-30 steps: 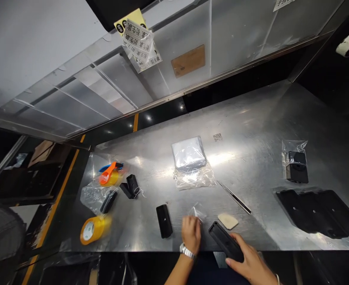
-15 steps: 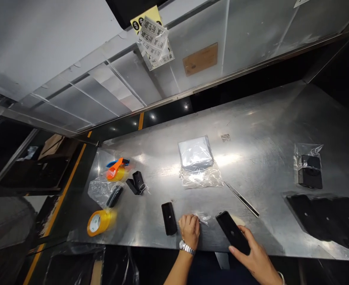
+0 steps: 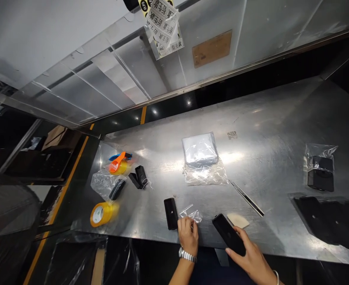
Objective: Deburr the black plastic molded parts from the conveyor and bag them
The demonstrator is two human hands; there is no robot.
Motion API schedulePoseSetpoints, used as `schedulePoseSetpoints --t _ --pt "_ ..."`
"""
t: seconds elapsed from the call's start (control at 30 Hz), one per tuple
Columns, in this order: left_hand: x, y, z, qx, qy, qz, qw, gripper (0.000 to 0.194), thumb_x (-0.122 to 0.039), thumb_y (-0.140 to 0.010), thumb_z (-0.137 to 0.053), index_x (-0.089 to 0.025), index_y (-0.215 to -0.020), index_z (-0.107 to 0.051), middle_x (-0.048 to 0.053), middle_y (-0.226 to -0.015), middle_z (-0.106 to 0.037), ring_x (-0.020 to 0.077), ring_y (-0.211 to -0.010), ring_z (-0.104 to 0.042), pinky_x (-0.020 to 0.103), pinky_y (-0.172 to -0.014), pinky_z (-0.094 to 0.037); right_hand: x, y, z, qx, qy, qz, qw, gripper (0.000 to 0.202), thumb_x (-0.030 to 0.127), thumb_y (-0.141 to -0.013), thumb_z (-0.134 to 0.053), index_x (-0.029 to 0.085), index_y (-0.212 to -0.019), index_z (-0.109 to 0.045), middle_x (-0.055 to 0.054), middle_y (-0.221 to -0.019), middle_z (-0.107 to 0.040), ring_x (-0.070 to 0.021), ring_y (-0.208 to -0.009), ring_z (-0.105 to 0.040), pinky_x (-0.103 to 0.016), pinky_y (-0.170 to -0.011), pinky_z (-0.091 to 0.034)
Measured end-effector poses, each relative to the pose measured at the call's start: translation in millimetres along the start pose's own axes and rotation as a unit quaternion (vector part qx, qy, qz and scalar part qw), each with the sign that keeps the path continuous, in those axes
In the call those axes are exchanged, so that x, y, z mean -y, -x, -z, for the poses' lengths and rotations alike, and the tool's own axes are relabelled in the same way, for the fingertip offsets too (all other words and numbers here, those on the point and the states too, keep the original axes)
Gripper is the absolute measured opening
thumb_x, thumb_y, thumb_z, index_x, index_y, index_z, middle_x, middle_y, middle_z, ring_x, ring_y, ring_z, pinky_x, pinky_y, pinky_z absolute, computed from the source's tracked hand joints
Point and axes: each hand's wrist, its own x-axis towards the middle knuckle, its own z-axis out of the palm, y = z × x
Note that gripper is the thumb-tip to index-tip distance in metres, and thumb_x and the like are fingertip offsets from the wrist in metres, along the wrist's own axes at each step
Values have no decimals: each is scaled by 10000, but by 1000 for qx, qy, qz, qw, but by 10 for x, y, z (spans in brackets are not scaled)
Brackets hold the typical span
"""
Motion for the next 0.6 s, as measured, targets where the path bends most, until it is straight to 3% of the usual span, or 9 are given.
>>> schedulePoseSetpoints --t 0.1,0.23,0.4,0.6 --pt "12 128 -7 29 11 21 999 169 -130 -796 -513 -223 -664 -568 17 -641 -581 195 -646 -563 316 -610 -474 -9 17 -26 40 -3 8 999 549 394 -698 -616 167 -1187 -514 -140 -1178 -658 -307 -1104 -601 -402 -924 -489" --pt "16 124 -136 47 43 49 997 152 -144 -806 -522 -199 -670 -562 11 -668 -565 153 -596 -580 264 -549 -495 -7 -4 -99 79 -10 10 997 561 375 -669 -646 163 -1178 -547 -147 -1194 -649 -315 -1120 -589 -407 -945 -471" --pt "-67 85 -267 48 84 69 993 121 -167 -850 -519 -152 -751 -586 9 -745 -571 98 -580 -597 207 -509 -511 -3 -83 -216 81 -26 -21 996 598 427 -692 -615 127 -1201 -528 -194 -1180 -644 -361 -1119 -579 -477 -946 -451" --pt "-97 -111 -236 4 81 51 995 128 -196 -882 -510 -135 -786 -569 -6 -740 -585 107 -645 -590 260 -583 -529 29 -102 -241 62 -93 -51 992 583 448 -638 -659 174 -1142 -554 -155 -1166 -654 -359 -1148 -553 -478 -986 -413"
